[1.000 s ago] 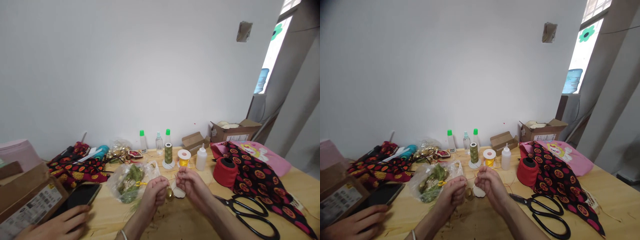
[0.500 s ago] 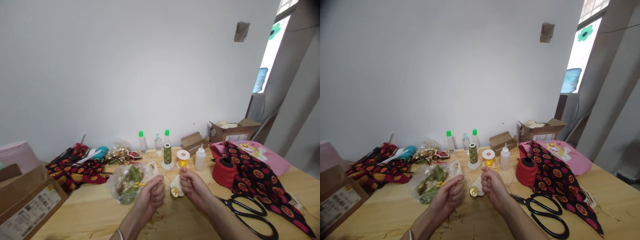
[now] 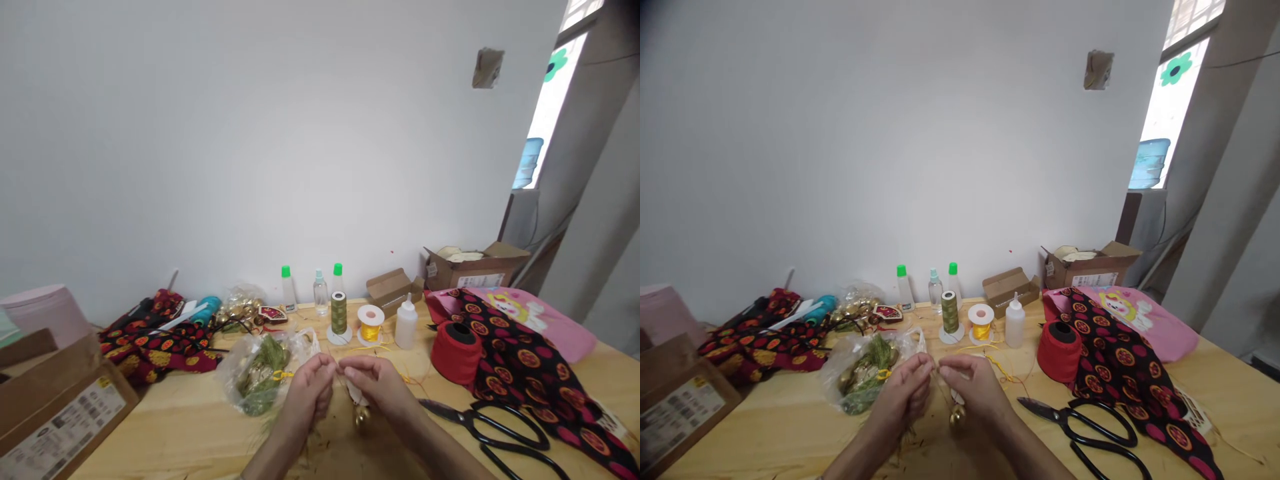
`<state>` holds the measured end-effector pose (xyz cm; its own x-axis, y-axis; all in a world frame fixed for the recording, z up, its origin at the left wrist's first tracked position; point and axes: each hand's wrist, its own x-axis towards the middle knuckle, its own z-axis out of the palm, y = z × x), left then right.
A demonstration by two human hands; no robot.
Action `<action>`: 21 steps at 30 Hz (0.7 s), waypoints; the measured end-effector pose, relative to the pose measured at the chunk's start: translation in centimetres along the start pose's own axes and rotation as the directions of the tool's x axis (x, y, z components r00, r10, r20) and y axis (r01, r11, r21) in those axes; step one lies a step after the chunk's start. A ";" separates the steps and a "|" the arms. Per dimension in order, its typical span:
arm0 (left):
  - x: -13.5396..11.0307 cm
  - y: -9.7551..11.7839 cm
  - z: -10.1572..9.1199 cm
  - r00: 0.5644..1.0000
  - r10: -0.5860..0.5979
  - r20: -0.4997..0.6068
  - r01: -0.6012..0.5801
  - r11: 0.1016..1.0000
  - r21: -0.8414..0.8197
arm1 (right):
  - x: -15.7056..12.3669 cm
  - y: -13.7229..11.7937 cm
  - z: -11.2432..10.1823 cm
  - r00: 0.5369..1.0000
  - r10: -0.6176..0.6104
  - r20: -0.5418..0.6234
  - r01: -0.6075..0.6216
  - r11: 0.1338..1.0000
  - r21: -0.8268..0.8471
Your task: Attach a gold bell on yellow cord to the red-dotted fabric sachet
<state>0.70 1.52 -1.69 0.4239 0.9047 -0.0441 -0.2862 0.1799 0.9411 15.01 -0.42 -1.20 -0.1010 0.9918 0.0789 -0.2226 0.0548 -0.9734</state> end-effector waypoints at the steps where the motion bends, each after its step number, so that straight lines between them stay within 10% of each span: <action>1: 0.0 -0.1 0.1 1.000 0.016 -0.026 -0.014 0.997 0.070 | -0.1 0.0 0.2 0.998 -0.021 0.068 0.023 0.999 -0.039; 8: 0.1 -0.4 0.4 0.997 0.007 -0.080 0.003 0.992 0.124 | -0.2 0.5 0.2 0.995 0.016 0.101 0.002 0.985 -0.174; 16: 0.4 0.5 -1.6 0.925 -0.364 0.112 0.368 0.779 -0.508 | -0.4 -0.7 0.7 0.997 0.041 -0.066 -0.055 0.975 -0.216; 21: 0.1 1.5 -1.8 0.921 -0.331 0.206 0.386 0.707 -0.593 | -0.6 0.1 0.8 0.994 -0.103 -0.038 0.075 0.892 -0.446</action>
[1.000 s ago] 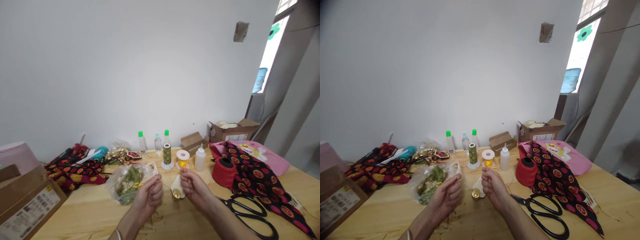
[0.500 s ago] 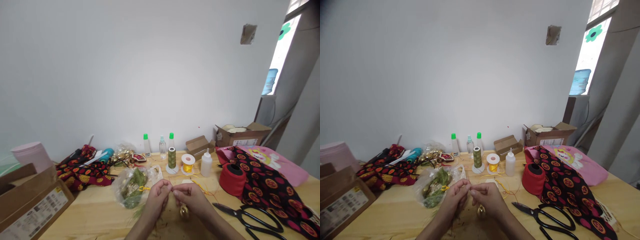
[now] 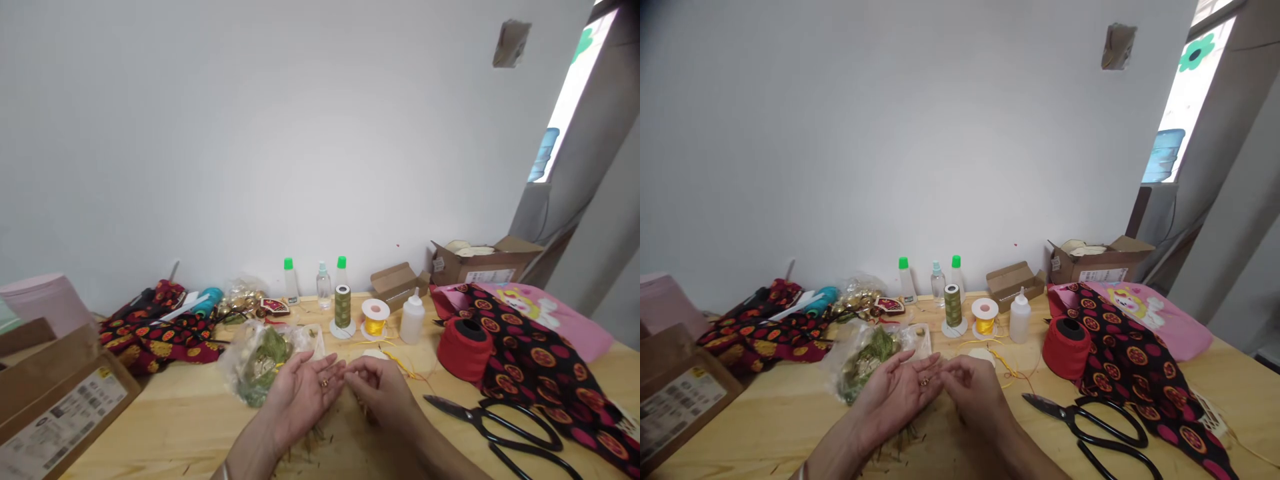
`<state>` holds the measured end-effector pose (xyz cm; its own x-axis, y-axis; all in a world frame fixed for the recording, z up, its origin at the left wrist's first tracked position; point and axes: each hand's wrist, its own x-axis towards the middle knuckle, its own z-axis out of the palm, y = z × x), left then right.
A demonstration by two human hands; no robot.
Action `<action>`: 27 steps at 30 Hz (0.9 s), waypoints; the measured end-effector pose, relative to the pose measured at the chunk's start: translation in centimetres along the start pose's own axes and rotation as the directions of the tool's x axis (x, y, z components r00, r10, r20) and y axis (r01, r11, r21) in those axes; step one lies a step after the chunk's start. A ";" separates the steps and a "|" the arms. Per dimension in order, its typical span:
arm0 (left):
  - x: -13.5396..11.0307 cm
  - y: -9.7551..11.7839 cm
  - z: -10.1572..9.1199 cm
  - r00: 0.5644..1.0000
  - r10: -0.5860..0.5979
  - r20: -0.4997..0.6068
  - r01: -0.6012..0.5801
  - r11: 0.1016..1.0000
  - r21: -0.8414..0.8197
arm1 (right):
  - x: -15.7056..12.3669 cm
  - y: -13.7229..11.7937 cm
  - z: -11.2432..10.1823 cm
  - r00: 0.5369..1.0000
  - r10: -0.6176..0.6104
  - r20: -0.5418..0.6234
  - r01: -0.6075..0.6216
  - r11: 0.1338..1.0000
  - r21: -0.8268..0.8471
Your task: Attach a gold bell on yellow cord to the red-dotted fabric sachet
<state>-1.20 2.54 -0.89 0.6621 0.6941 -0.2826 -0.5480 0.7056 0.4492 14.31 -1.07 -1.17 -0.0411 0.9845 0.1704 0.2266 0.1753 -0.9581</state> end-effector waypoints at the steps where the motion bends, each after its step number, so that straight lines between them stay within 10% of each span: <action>1: 0.0 -0.1 0.2 1.000 -0.004 0.021 0.004 1.000 0.010 | -0.1 0.2 0.1 0.998 -0.055 0.027 0.057 0.996 -0.070; 11: -0.1 -1.0 0.7 0.986 -0.049 0.157 0.042 0.998 0.046 | -0.2 1.2 0.8 0.953 -0.246 0.178 0.300 0.854 -0.425; 19: 0.1 -1.1 0.5 0.992 0.059 0.110 -0.070 0.993 0.098 | -0.1 0.8 0.3 0.953 -0.279 0.119 0.302 0.911 -0.280; 27: -0.2 -1.7 0.6 0.992 0.105 0.073 -0.126 0.895 0.427 | 0.4 0.8 0.3 0.994 -0.059 -0.095 0.063 0.997 0.036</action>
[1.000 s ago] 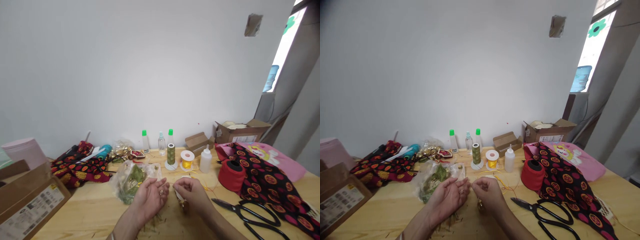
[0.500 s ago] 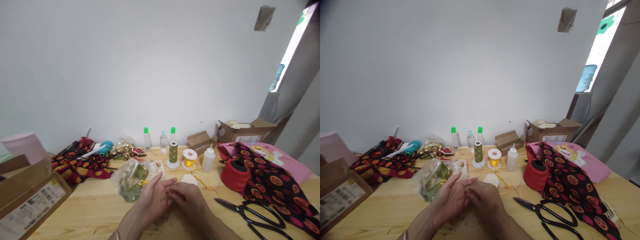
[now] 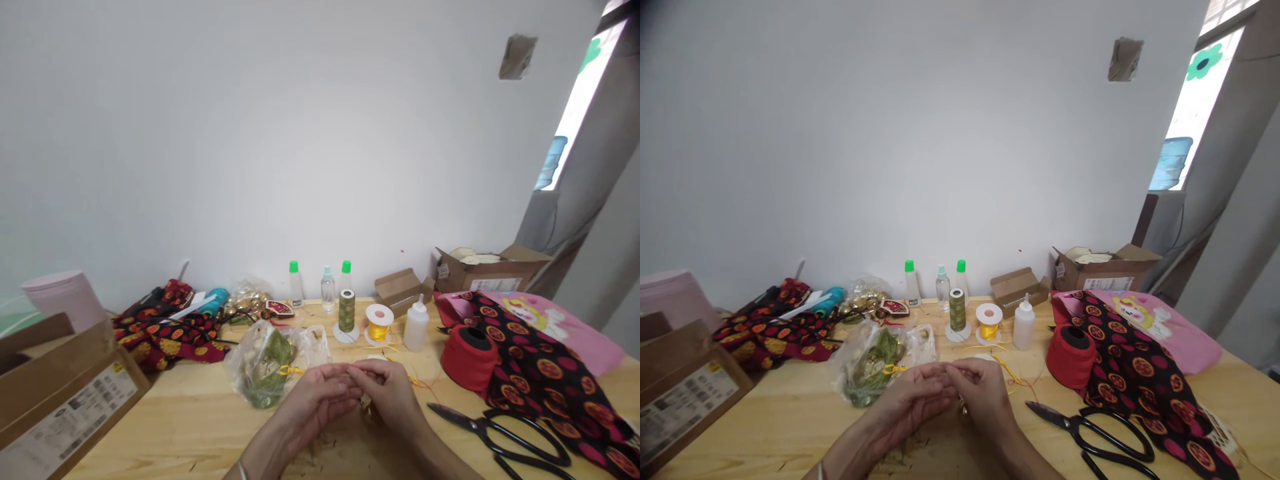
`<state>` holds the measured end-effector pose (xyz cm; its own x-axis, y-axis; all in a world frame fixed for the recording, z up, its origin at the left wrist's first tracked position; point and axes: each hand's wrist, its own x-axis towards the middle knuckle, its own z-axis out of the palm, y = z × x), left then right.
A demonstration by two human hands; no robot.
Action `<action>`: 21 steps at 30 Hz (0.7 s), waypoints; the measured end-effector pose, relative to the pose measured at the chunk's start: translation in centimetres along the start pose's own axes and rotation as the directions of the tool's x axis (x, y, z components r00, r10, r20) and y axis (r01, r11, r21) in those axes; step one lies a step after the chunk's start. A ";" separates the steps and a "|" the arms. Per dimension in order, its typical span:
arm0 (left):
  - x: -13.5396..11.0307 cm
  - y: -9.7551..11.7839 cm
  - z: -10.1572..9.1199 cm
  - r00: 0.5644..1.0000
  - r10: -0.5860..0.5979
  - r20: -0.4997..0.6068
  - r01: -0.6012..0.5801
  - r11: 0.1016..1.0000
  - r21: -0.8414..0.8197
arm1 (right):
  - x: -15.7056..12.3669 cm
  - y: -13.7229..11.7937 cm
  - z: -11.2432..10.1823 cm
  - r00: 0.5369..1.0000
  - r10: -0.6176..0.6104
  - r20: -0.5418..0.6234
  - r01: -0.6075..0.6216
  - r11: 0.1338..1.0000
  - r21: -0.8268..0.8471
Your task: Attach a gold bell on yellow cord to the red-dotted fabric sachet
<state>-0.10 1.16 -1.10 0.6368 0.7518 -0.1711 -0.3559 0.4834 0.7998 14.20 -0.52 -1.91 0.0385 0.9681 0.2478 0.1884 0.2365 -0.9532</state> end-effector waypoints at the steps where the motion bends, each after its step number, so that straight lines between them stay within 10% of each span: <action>1: 0.1 -0.1 0.0 0.999 0.021 -0.029 -0.021 1.000 0.024 | 0.0 0.0 0.0 1.000 0.015 0.009 -0.015 1.000 0.017; 7: 0.8 -0.9 -0.2 0.955 0.136 -0.263 -0.110 0.988 0.113 | 0.3 0.2 0.2 0.995 0.092 0.023 -0.094 0.992 0.082; 21: 1.1 -0.5 -0.1 0.936 0.202 -0.288 -0.147 0.969 0.200 | 0.6 0.7 0.0 0.982 0.190 -0.002 -0.183 0.947 0.265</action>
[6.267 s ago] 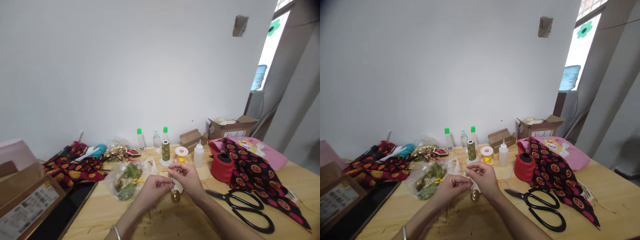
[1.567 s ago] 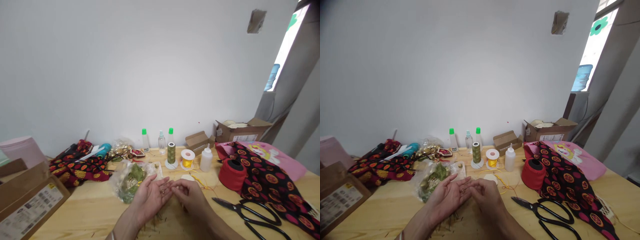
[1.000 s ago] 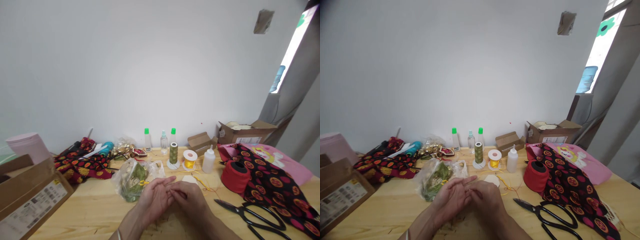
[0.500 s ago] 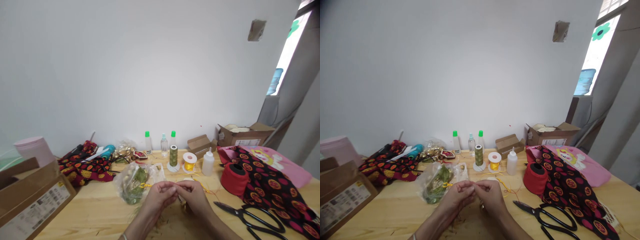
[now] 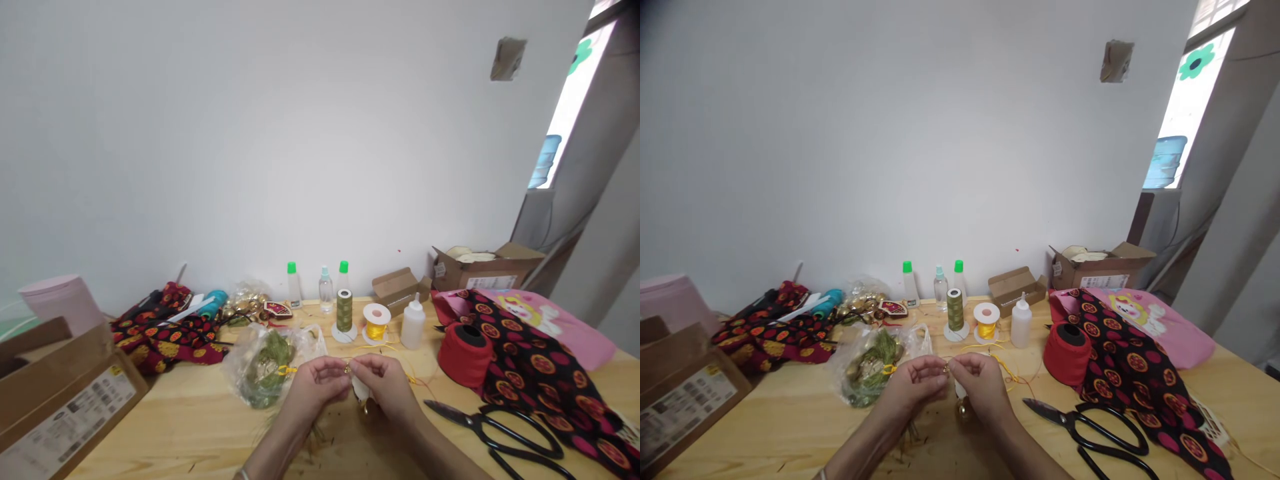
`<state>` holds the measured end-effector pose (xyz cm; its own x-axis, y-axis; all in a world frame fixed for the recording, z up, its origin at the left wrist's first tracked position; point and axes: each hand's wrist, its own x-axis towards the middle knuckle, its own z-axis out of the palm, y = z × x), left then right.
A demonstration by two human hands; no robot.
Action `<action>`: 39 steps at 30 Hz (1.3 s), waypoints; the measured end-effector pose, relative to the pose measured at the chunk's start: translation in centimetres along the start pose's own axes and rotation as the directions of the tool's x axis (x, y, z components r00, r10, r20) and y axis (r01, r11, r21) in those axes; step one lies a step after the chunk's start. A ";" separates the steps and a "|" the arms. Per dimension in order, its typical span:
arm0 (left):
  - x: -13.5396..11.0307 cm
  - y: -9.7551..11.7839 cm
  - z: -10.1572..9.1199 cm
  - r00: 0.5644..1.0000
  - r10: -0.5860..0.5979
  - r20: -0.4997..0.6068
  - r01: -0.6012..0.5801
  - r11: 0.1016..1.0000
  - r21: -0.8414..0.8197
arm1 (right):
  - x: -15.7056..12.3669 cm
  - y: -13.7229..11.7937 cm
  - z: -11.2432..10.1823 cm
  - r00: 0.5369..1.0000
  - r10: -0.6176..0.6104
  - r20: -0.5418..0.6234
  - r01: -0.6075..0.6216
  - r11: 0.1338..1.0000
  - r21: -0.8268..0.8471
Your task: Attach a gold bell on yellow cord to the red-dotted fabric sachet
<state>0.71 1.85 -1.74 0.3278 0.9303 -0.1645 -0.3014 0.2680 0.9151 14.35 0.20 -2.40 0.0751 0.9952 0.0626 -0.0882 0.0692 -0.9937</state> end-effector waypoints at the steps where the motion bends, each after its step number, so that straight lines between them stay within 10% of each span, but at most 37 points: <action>1: 0.0 -0.1 0.0 1.000 0.010 0.004 -0.010 1.000 -0.004 | 0.0 0.0 0.0 1.000 -0.004 -0.006 0.004 1.000 -0.005; 39: -0.4 0.1 -0.6 0.991 -0.130 0.038 0.135 0.963 -0.232 | -0.3 -0.8 0.1 0.998 -0.070 0.003 0.070 0.994 -0.084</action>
<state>0.03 1.64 -1.76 0.3982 0.8773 -0.2679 -0.4540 0.4423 0.7734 14.26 -0.16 -1.66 0.0778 0.9882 0.1321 0.0006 0.1325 -0.9912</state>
